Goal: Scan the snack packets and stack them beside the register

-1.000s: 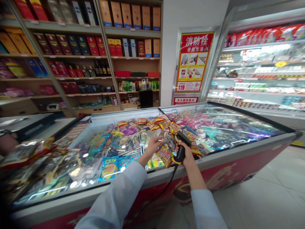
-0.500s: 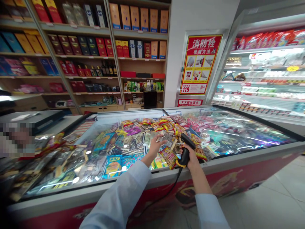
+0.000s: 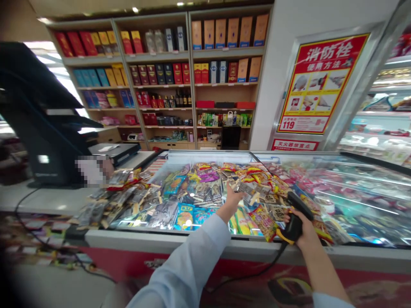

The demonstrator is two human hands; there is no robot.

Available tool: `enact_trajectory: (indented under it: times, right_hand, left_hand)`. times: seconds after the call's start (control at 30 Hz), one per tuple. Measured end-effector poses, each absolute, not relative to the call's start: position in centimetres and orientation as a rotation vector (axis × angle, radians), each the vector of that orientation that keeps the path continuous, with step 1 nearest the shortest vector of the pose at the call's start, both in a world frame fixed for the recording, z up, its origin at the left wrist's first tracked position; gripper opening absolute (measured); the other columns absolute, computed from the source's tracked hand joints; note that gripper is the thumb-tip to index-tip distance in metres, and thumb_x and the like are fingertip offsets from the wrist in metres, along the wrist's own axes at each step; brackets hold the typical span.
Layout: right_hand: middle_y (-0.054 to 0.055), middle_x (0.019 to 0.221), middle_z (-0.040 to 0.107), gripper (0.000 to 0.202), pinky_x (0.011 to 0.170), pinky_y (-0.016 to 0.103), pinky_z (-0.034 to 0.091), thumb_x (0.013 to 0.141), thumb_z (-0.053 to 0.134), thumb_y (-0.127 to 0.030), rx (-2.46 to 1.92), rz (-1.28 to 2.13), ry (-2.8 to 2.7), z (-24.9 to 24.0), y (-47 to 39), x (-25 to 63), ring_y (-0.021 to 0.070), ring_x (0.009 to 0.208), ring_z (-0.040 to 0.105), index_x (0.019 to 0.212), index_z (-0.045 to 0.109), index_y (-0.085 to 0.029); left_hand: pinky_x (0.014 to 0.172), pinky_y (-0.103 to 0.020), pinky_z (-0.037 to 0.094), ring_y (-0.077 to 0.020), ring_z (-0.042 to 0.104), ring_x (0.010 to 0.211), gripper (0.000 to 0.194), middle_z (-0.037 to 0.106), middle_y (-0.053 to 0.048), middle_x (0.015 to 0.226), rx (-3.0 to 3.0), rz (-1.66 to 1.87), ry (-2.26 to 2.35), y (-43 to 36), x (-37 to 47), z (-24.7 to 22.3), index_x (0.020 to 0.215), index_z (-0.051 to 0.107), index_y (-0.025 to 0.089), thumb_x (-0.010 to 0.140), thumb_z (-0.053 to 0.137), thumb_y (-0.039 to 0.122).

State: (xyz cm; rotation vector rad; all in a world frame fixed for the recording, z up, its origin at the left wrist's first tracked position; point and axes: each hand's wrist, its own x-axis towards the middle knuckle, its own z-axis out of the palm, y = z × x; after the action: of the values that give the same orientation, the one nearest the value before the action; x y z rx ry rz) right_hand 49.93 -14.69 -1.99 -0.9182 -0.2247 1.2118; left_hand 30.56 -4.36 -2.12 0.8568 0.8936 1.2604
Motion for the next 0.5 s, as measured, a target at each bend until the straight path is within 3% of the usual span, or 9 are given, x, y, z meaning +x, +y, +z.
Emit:
enact_trajectory:
  times: [0.13, 0.23, 0.4, 0.5]
  right_hand:
    - [0.002, 0.060, 0.053, 0.015, 0.033, 0.020, 0.045, 0.061, 0.059, -0.007, -0.935, 1.220, -0.256, -1.2, -14.7, 49.8, 0.0103, 0.040, 0.049, 0.072, 0.058, -0.017]
    - [0.002, 0.057, 0.051, 0.014, 0.032, 0.022, 0.044, 0.059, 0.060, -0.008, -0.974, 1.214, -0.291, -0.4, -14.4, 49.2, 0.0114, 0.039, 0.048, 0.070, 0.059, -0.017]
    - [0.003, 0.058, 0.052, 0.019, 0.032, 0.024, 0.044, 0.058, 0.061, -0.007, -0.944, 1.216, -0.277, 1.0, -13.9, 47.3, 0.0121, 0.039, 0.049, 0.073, 0.060, -0.019]
    - [0.004, 0.057, 0.053, 0.018, 0.035, 0.025, 0.043, 0.060, 0.061, -0.008, -0.918, 1.261, -0.319, 1.7, -13.6, 45.8, 0.0121, 0.040, 0.049, 0.074, 0.060, -0.019]
  left_hand:
    - [0.063, -0.023, 0.054, -0.0145, 0.066, 0.081, 0.124, 0.057, -0.013, 0.129, 0.936, 1.192, 0.794, -5.2, 27.5, -0.3, 0.145, -0.019, 0.029, 0.062, 0.070, 0.006]
    - [0.061, -0.022, 0.053, -0.0139, 0.066, 0.078, 0.119, 0.058, -0.015, 0.128, 1.055, 1.105, 0.809, -5.5, 25.0, 0.0, 0.145, -0.022, 0.024, 0.066, 0.065, 0.007]
    - [0.075, -0.024, 0.052, -0.0150, 0.065, 0.092, 0.109, 0.059, -0.015, 0.127, 1.233, 1.111, 0.882, -5.1, 21.3, -0.8, 0.150, -0.005, 0.018, 0.066, 0.063, 0.005]
    - [0.080, -0.027, 0.052, -0.0158, 0.066, 0.091, 0.092, 0.066, -0.012, 0.115, 1.278, 1.206, 0.962, -4.0, 18.7, -0.9, 0.147, 0.022, 0.017, 0.066, 0.064, 0.006]
